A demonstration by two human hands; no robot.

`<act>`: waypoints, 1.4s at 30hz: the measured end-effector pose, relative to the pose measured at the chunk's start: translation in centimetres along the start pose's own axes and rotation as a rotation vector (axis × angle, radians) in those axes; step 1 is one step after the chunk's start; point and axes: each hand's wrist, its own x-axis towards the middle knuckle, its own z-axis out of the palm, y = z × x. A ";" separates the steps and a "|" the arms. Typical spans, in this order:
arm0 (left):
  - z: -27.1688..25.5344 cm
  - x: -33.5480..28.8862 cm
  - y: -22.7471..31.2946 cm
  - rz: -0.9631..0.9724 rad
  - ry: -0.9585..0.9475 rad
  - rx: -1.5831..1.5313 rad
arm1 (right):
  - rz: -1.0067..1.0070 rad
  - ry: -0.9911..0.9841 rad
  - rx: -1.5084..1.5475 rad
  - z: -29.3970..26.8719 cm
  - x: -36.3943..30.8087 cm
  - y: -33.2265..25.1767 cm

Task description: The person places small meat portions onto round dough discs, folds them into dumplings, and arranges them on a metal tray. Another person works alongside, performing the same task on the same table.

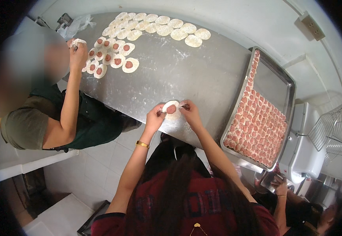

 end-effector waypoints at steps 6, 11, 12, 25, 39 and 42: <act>0.5 -0.1 0.4 -0.087 -0.151 -0.333 | 0.130 0.002 0.424 -1.1 -0.6 0.5; 0.7 -0.4 0.9 -0.158 -0.036 0.011 | 0.023 0.075 -0.262 -1.4 -2.0 -0.5; 0.9 -0.3 1.0 -0.086 -0.008 0.041 | 0.010 0.101 -0.490 -1.4 -2.5 -0.8; 2.1 -0.7 1.6 -0.249 -0.092 -0.455 | 0.229 0.146 0.281 -2.1 -2.6 1.3; 4.1 -0.8 -0.3 0.007 -0.066 -0.053 | -0.099 0.156 -0.194 -2.3 -4.1 1.7; 4.2 -0.9 -0.4 0.059 -0.031 0.037 | -0.171 0.162 -0.271 -2.2 -4.4 1.9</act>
